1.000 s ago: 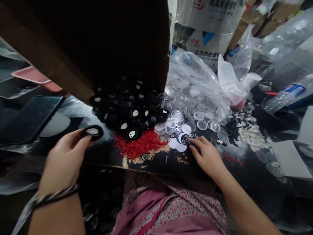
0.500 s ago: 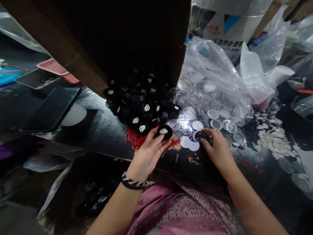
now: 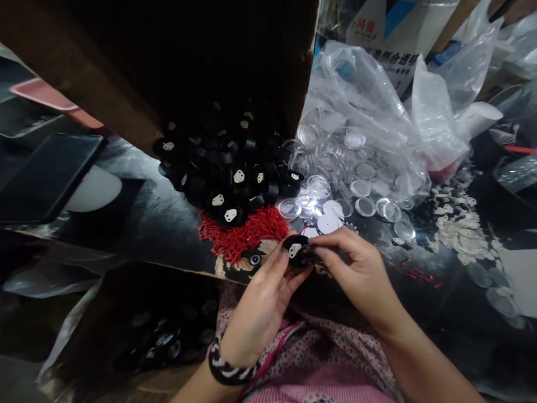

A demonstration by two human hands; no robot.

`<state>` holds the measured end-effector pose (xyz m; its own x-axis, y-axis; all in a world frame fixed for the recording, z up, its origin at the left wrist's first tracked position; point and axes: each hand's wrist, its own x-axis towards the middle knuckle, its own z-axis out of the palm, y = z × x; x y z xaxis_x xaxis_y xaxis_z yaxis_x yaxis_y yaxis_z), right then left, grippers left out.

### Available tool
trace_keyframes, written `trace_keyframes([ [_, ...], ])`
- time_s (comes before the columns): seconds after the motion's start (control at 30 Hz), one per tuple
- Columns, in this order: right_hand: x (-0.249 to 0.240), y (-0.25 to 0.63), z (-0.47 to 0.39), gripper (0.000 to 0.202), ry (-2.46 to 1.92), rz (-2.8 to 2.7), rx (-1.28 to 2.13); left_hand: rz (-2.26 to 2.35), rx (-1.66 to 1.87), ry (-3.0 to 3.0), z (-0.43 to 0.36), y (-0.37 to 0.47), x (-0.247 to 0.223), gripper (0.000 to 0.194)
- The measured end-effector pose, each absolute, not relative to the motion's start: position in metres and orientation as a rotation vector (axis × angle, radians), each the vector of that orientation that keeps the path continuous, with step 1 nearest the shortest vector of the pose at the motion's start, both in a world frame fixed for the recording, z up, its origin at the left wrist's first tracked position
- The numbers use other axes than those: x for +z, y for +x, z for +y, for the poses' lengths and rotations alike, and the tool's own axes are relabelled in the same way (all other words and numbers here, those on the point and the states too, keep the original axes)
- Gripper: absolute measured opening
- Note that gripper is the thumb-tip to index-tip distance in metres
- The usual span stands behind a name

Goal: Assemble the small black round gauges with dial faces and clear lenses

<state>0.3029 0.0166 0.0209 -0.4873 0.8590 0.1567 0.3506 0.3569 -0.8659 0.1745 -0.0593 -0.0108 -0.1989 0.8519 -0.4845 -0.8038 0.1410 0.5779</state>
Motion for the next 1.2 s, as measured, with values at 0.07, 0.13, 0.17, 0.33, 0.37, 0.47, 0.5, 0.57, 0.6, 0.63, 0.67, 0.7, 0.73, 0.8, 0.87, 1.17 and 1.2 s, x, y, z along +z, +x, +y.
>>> trace_keyframes([
  [0.07,0.021,0.299,0.015,0.014,-1.067,-2.026,1.096,0.995,1.477,0.123,-0.063,0.179,-0.012,0.030],
  [0.13,0.018,0.298,0.015,0.009,-1.145,-2.001,1.148,1.068,1.455,0.195,-0.066,0.182,-0.015,0.032],
  [0.17,0.017,0.298,0.015,0.006,-1.180,-1.973,1.189,1.095,1.442,0.230,-0.067,0.182,-0.017,0.032],
  [0.33,0.012,0.300,0.017,0.005,-1.236,-1.891,1.319,1.104,1.422,0.325,-0.072,0.179,-0.027,0.031],
  [0.37,0.012,0.300,0.017,0.006,-1.248,-1.916,1.300,1.105,1.425,0.336,-0.072,0.179,-0.028,0.032],
  [0.47,0.012,0.300,0.014,0.012,-1.299,-2.034,1.228,1.140,1.420,0.383,-0.074,0.178,-0.030,0.036],
  [0.5,0.012,0.300,0.012,0.014,-1.313,-2.062,1.232,1.165,1.405,0.400,-0.074,0.178,-0.031,0.037],
  [0.57,0.011,0.301,0.007,0.014,-1.301,-2.088,1.305,1.223,1.365,0.425,-0.076,0.177,-0.031,0.037],
  [0.6,0.011,0.301,0.005,0.013,-1.274,-2.098,1.347,1.251,1.348,0.436,-0.078,0.175,-0.032,0.036],
  [0.63,0.011,0.301,0.002,0.015,-1.239,-2.116,1.365,1.278,1.337,0.447,-0.080,0.174,-0.032,0.035],
  [0.67,0.011,0.302,0.001,0.018,-1.199,-2.148,1.367,1.302,1.328,0.458,-0.084,0.171,-0.033,0.034],
  [0.7,0.012,0.302,0.001,0.020,-1.152,-2.189,1.372,1.325,1.317,0.467,-0.087,0.168,-0.033,0.034],
  [0.73,0.013,0.302,0.001,0.021,-1.105,-2.236,1.379,1.345,1.305,0.464,-0.092,0.165,-0.034,0.034],
  [0.8,0.015,0.299,0.005,0.018,-1.060,-2.338,1.335,1.374,1.315,0.401,-0.100,0.156,-0.036,0.036],
  [0.87,0.015,0.291,0.012,0.015,-1.080,-2.494,1.139,1.381,1.400,0.288,-0.106,0.148,-0.036,0.037],
  [1.17,-0.006,0.245,0.026,0.014,-0.729,-2.978,0.236,1.262,1.695,0.075,-0.106,0.140,-0.024,0.035],
  [1.2,-0.006,0.245,0.027,0.016,-0.732,-2.973,0.251,1.238,1.714,0.074,-0.105,0.142,-0.023,0.035],
])
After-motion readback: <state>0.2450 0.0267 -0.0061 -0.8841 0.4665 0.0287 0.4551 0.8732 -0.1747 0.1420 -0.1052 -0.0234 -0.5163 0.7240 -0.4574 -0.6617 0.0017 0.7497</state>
